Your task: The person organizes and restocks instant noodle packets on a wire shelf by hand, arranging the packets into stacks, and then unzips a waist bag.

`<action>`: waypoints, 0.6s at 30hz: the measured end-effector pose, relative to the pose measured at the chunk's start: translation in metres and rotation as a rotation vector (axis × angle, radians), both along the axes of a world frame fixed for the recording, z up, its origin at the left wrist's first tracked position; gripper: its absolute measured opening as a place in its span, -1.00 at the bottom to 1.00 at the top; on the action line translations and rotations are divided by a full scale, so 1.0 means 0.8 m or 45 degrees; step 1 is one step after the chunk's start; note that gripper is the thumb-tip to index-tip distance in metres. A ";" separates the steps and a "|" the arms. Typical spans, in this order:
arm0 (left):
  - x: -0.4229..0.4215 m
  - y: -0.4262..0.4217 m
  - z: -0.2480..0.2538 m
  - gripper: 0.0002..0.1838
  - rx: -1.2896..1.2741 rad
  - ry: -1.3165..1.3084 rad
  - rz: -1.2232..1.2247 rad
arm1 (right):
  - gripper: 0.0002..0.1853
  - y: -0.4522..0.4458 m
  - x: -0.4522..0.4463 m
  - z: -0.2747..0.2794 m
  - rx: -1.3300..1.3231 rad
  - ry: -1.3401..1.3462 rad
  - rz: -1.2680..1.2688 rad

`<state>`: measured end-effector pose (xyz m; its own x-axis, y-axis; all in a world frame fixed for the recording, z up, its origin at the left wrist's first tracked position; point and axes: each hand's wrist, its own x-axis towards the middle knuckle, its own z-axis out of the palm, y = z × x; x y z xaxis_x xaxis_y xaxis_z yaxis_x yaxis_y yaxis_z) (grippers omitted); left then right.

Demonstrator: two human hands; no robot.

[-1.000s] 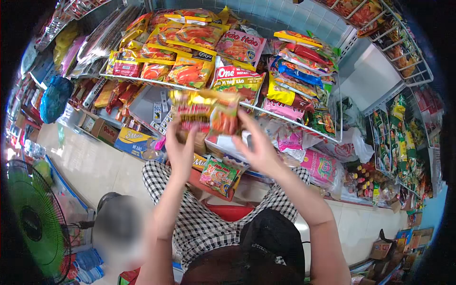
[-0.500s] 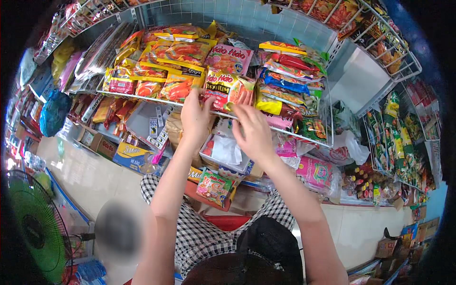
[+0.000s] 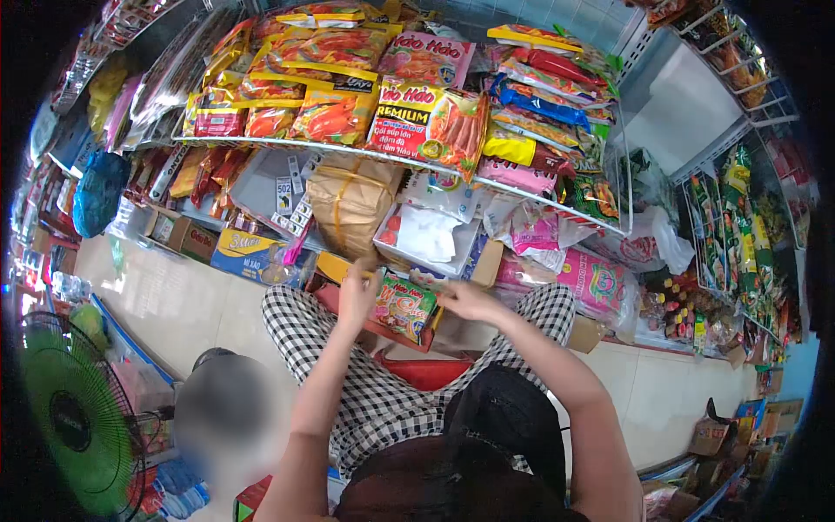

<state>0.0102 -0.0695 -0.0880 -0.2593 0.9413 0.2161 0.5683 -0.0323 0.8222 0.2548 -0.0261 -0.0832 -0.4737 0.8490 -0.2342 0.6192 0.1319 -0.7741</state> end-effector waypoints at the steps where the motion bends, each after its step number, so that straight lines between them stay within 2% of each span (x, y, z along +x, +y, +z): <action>1: 0.002 -0.012 -0.009 -0.72 -0.114 -0.132 -0.039 | -0.54 -0.004 0.007 -0.032 -0.121 -0.068 0.137; 2: 0.003 -0.024 -0.019 -0.72 -0.109 -0.132 -0.035 | -0.43 -0.007 0.010 -0.045 -0.238 -0.137 0.273; 3: 0.005 -0.033 -0.028 -0.71 -0.137 -0.088 -0.009 | -0.43 -0.011 0.006 -0.033 -0.230 -0.140 0.276; 5: 0.007 -0.044 -0.046 -0.70 -0.155 -0.042 0.015 | -0.33 -0.022 -0.010 0.006 -0.757 0.090 -0.204; 6: 0.004 -0.047 -0.055 -0.68 -0.258 -0.022 -0.050 | -0.31 -0.012 -0.007 -0.023 -0.969 0.127 -0.228; 7: 0.003 -0.048 -0.056 -0.65 -0.359 -0.001 -0.114 | -0.31 -0.006 -0.009 -0.033 -0.958 0.131 -0.226; 9: 0.002 -0.047 -0.059 -0.62 -0.391 0.011 -0.102 | -0.37 0.003 -0.012 -0.045 -1.222 0.452 -0.230; 11: -0.003 -0.048 -0.075 -0.62 -0.476 -0.035 -0.150 | -0.43 0.003 -0.017 -0.037 -1.210 0.456 -0.220; 12: -0.007 -0.048 -0.083 -0.65 -0.419 -0.307 -0.192 | -0.43 -0.001 -0.018 -0.020 -1.173 0.481 -0.179; 15: -0.007 -0.051 -0.019 -0.67 -0.215 -0.477 -0.107 | -0.36 0.004 -0.016 0.019 -1.096 0.545 -0.084; 16: -0.011 -0.045 0.002 -0.68 -0.188 -0.414 -0.094 | -0.32 0.000 -0.019 0.069 -0.863 0.487 -0.057; 17: -0.006 -0.039 0.055 -0.67 -0.128 -0.633 -0.122 | -0.28 -0.001 -0.021 0.109 -0.635 0.426 -0.030; 18: -0.010 -0.024 0.075 -0.69 -0.004 -0.700 -0.124 | -0.28 0.007 -0.018 0.129 -0.440 0.594 0.080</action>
